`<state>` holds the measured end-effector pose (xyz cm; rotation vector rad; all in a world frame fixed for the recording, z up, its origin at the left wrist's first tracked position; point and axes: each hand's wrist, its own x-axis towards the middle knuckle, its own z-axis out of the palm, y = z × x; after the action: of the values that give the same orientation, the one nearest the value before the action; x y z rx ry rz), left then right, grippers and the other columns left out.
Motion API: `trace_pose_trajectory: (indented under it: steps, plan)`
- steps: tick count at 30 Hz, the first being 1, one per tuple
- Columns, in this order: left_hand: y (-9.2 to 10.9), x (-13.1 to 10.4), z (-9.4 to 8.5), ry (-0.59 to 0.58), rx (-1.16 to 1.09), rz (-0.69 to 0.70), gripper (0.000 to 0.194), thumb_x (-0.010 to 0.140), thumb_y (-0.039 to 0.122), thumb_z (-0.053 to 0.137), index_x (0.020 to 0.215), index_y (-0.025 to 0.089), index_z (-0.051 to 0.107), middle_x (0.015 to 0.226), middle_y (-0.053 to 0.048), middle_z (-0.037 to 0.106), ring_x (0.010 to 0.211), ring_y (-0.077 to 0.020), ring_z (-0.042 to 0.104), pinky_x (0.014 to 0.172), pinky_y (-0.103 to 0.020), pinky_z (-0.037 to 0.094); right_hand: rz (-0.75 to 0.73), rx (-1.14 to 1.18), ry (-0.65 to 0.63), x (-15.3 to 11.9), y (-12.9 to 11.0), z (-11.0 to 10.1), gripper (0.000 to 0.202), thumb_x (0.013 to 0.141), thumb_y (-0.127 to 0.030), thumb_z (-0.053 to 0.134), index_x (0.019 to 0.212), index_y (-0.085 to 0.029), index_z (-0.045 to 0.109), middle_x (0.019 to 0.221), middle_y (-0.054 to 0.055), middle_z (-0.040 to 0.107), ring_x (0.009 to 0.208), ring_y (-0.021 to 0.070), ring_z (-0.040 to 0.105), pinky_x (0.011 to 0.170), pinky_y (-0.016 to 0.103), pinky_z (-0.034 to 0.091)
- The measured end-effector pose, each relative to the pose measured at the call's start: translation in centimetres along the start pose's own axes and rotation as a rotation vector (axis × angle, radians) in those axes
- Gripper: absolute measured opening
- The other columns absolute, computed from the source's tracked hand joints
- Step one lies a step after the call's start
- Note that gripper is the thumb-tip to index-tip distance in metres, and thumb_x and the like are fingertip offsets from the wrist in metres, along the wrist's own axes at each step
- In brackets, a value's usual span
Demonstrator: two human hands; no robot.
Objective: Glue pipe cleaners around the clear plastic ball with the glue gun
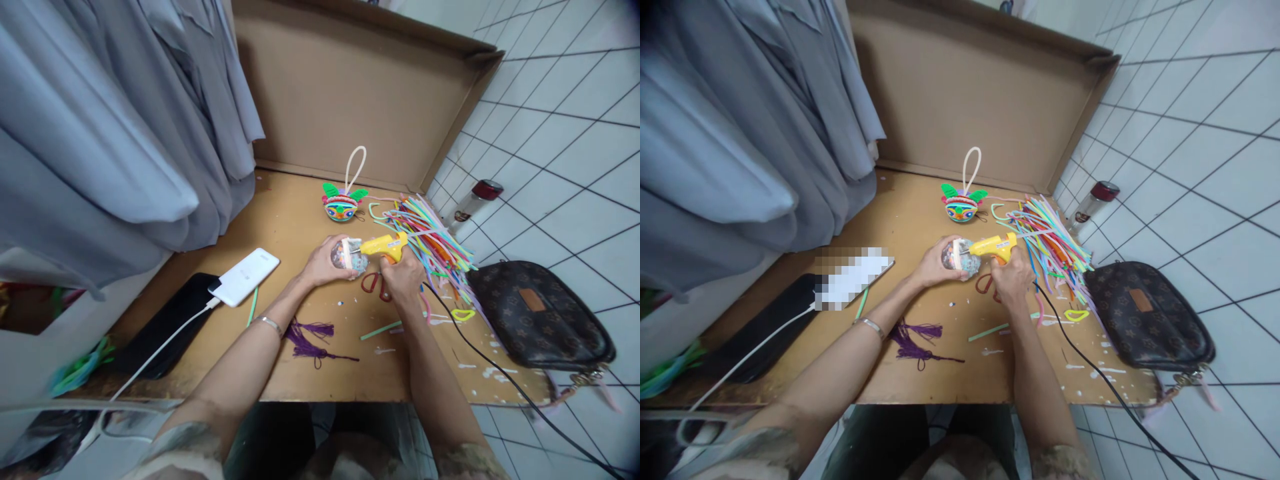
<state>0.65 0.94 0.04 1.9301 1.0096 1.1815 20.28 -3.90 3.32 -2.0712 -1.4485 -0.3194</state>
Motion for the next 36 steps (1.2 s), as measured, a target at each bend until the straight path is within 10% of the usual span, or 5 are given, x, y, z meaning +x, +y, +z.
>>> trace_pose_trajectory:
  steps: [36]
  plan:
    - [-2.1, 0.3, 0.6, 0.017, -0.038, 0.022, 0.086, 0.055, 0.037, 0.088, 0.132, 0.020, 0.054, 0.131, -0.011, 0.062, 0.120, -0.0297, 0.063, 0.106, -0.044, 0.049, 0.038, -0.013, -0.075, -0.4, -0.6, 0.3, 0.037, 0.084, -0.038, 0.055, 0.109, -0.014, 0.066, 0.091, 0.011, 0.072, 0.079, 0.0227, 0.062, 0.066, 0.029, 0.034]
